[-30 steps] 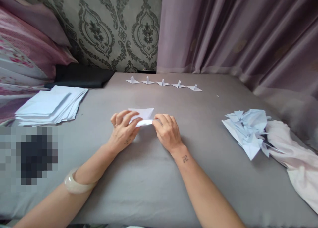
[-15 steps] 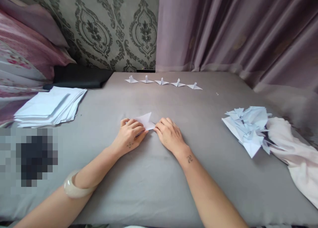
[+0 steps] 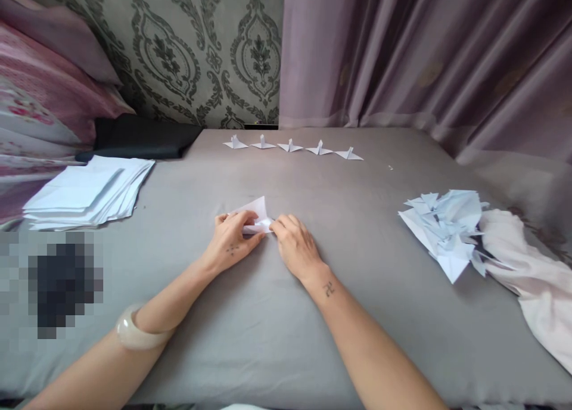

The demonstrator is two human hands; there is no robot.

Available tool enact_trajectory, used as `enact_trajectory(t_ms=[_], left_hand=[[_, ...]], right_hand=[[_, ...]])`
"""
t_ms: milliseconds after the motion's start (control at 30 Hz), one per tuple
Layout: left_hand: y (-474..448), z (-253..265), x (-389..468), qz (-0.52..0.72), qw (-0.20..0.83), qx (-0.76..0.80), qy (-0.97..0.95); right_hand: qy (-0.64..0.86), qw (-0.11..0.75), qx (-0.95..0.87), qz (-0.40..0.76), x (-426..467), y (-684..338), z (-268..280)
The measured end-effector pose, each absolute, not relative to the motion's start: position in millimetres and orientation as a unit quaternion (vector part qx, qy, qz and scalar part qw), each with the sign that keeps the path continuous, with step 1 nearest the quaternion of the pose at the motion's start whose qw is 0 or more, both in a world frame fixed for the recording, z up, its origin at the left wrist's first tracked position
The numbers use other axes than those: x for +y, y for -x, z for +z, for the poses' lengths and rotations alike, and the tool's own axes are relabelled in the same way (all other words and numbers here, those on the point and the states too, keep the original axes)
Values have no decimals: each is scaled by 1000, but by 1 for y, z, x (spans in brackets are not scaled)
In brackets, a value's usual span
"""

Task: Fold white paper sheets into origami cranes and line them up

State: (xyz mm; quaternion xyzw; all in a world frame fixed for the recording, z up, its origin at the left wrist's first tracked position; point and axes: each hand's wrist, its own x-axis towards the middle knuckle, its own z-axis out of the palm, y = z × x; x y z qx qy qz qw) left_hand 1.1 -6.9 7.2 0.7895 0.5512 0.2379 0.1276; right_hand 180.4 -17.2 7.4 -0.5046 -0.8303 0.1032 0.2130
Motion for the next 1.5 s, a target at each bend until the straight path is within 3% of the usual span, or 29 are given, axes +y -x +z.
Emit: enact_trajectory(t_ms=[167, 300, 600, 967, 1267, 1500], left_hand=[[11, 13, -6, 187, 132, 545, -806], [14, 11, -4, 213, 105, 514, -824], [8, 8, -7, 300, -97, 513, -798], [7, -2, -4, 243, 25, 393, -887], [8, 7, -8, 193, 32, 369, -909], [8, 14, -9, 149, 51, 367, -917]], right_hand=[[501, 181, -843, 75, -24, -179, 10], [500, 154, -851, 53, -27, -178, 13], [488, 110, -865, 43, -31, -178, 18], [535, 63, -837, 102, -35, -183, 30], [552, 47, -814, 176, -30, -204, 41], [552, 87, -804, 203, -24, -217, 40]])
